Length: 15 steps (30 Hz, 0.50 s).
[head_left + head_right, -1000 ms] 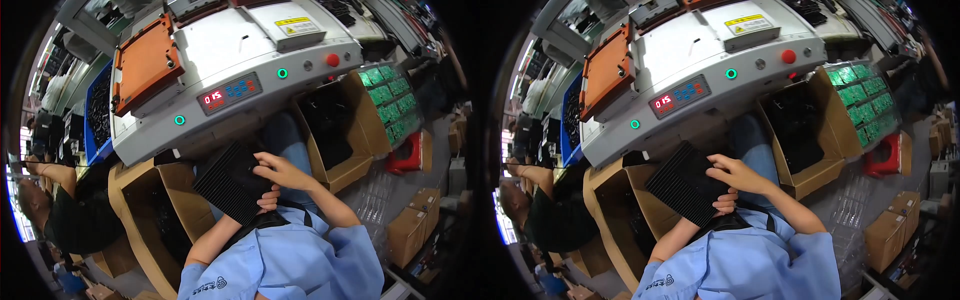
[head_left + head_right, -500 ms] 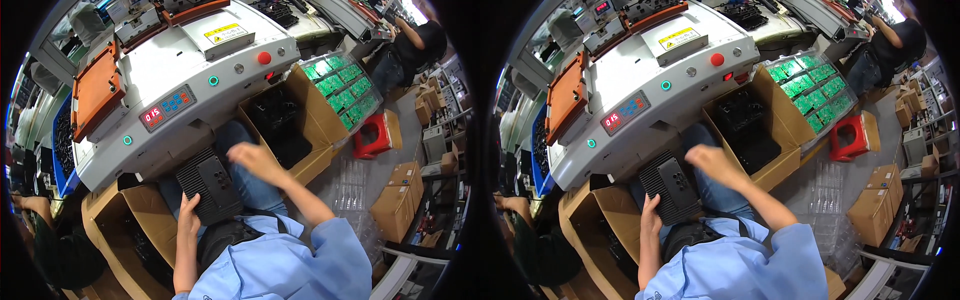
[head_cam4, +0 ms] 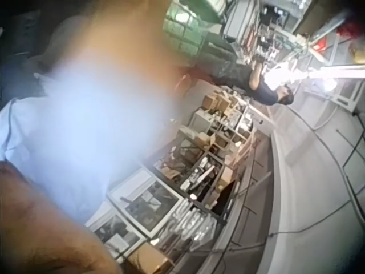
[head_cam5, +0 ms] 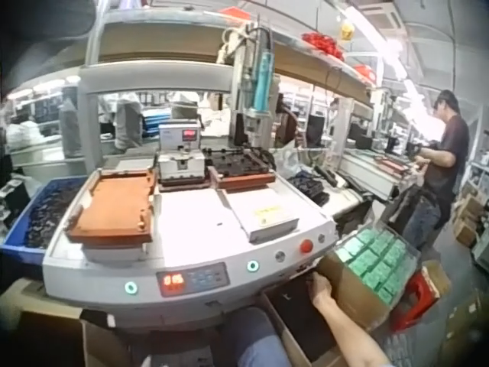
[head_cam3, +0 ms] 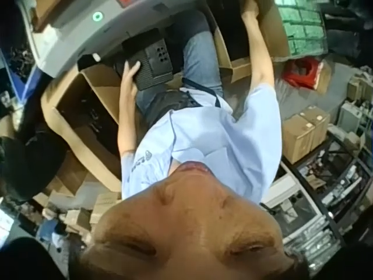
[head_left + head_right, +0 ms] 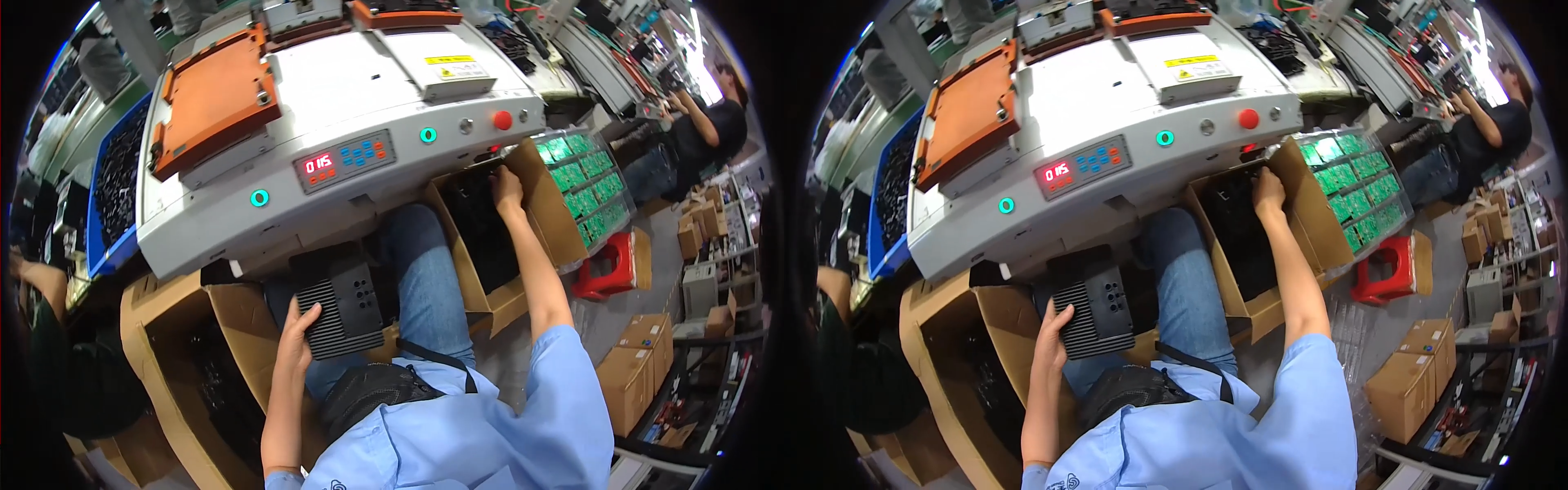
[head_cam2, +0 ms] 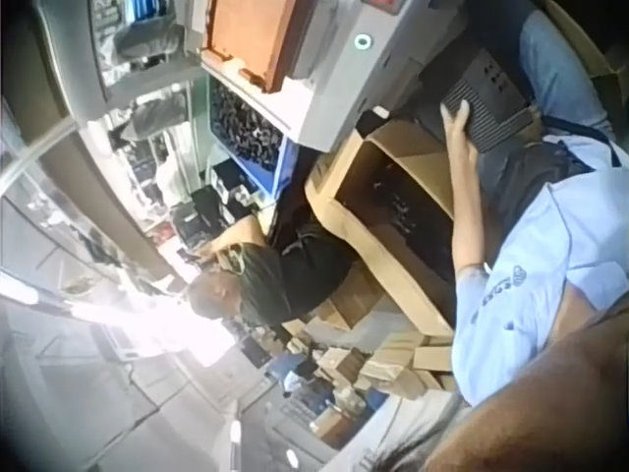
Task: Manually loading electronic components into a press machine and organizing them into boxes.
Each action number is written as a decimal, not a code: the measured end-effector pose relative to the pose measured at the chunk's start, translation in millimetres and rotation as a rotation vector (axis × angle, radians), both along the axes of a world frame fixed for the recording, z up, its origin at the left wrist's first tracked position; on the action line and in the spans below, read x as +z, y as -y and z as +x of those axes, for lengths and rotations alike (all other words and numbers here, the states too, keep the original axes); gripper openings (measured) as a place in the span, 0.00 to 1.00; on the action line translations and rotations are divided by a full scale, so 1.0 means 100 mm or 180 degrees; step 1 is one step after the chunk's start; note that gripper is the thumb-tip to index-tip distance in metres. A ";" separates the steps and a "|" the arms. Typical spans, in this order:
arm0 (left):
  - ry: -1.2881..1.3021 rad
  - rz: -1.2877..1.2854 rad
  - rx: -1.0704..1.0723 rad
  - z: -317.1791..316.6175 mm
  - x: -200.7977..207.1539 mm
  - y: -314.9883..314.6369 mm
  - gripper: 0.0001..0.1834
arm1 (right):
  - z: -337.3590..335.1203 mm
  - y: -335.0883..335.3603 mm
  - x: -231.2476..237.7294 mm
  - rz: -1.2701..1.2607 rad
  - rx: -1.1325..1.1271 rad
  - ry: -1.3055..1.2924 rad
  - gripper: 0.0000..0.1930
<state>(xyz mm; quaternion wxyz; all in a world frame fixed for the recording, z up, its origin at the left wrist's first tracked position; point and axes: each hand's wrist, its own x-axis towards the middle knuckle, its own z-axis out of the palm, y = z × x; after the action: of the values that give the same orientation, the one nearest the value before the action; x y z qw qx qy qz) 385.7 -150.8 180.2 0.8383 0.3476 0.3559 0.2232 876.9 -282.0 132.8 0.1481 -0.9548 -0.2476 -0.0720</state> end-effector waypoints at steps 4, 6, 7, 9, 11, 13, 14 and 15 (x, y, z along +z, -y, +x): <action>0.0026 -0.0033 0.0102 -0.03 0.07 0.02 0.26 | -0.24 0.14 0.22 0.0557 0.0115 0.0215 0.07; 0.0030 -0.0145 0.0178 -0.03 0.10 0.01 0.25 | -0.32 0.21 0.32 0.1257 0.0038 0.0044 0.09; 0.0152 -0.0227 0.0132 -0.03 0.11 0.01 0.25 | -0.40 0.24 0.39 0.1656 0.0064 -0.0126 0.10; 0.0389 -0.0335 0.0133 -0.04 0.07 0.03 0.27 | -0.76 0.26 0.58 0.2545 0.0305 -0.0865 0.11; 0.0484 -0.0441 0.0201 -0.01 0.04 0.08 0.29 | -1.43 0.22 0.83 0.3024 0.0613 -0.1570 0.09; 0.0607 -0.0522 0.0205 0.03 0.05 0.09 0.32 | -2.13 0.08 0.94 0.2951 0.0896 -0.1910 0.07; 0.0619 -0.0525 0.0211 0.05 0.05 0.09 0.34 | -2.42 0.01 0.94 0.2866 0.1054 -0.2110 0.07; 0.0635 -0.0535 0.0182 0.06 0.04 0.11 0.37 | -2.64 -0.05 0.86 0.2843 0.1067 -0.2198 0.06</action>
<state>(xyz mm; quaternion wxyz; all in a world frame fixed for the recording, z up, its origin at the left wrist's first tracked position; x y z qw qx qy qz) 392.0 -161.8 184.6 0.8890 0.2419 0.2980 0.2498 612.5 -277.2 219.3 0.6174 -0.7159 -0.2783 0.1701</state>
